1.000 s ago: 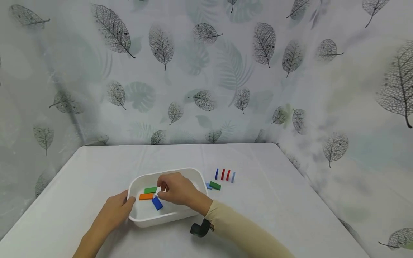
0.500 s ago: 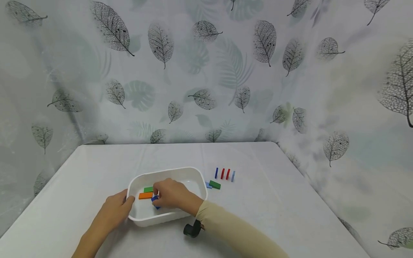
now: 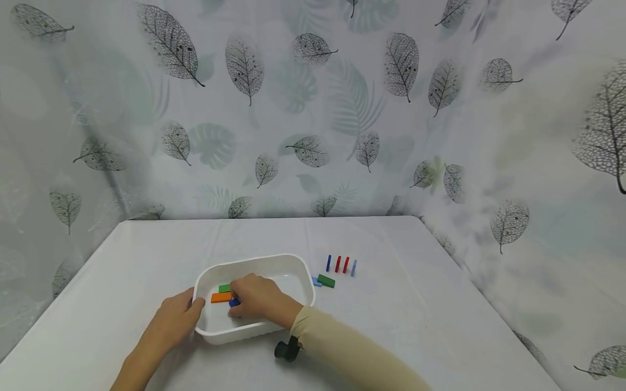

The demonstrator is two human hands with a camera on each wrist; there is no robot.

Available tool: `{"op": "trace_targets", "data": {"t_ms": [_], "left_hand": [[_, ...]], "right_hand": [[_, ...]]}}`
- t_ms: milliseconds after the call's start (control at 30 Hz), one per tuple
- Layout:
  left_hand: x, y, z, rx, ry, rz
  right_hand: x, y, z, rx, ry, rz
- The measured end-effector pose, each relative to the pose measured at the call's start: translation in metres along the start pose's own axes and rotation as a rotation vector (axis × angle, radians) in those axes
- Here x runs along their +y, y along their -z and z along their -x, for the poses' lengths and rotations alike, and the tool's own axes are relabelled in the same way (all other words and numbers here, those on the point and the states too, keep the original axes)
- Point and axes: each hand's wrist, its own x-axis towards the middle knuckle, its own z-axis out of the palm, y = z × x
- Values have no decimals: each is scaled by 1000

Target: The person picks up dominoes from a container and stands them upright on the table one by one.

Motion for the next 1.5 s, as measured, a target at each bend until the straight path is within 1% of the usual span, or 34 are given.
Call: {"op": "trace_targets", "data": {"t_ms": [167, 300, 533, 667, 900, 1033, 1133, 1300, 1500], "left_hand": [[2, 1, 1, -2, 9, -1], [3, 1, 0, -8, 19, 3], [2, 1, 0, -12, 20, 1], [2, 2, 0, -10, 17, 1], [1, 1, 1, 4, 4, -1], [1, 0, 1, 2, 7, 8], [2, -2, 0, -7, 21, 15], [1, -3, -2, -11, 44, 19], [2, 0, 0, -4, 39, 15]], "right_hand": [[1, 1, 0, -34, -34, -66], [2, 2, 1, -40, -25, -90], [5, 3, 4, 6, 23, -119], [7, 6, 8, 30, 38, -173], [16, 14, 16, 124, 101, -298], [20, 19, 21, 154, 100, -353], [24, 21, 24, 181, 109, -388], [31, 25, 31, 256, 180, -438], [42, 32, 39, 338, 238, -476]]}}
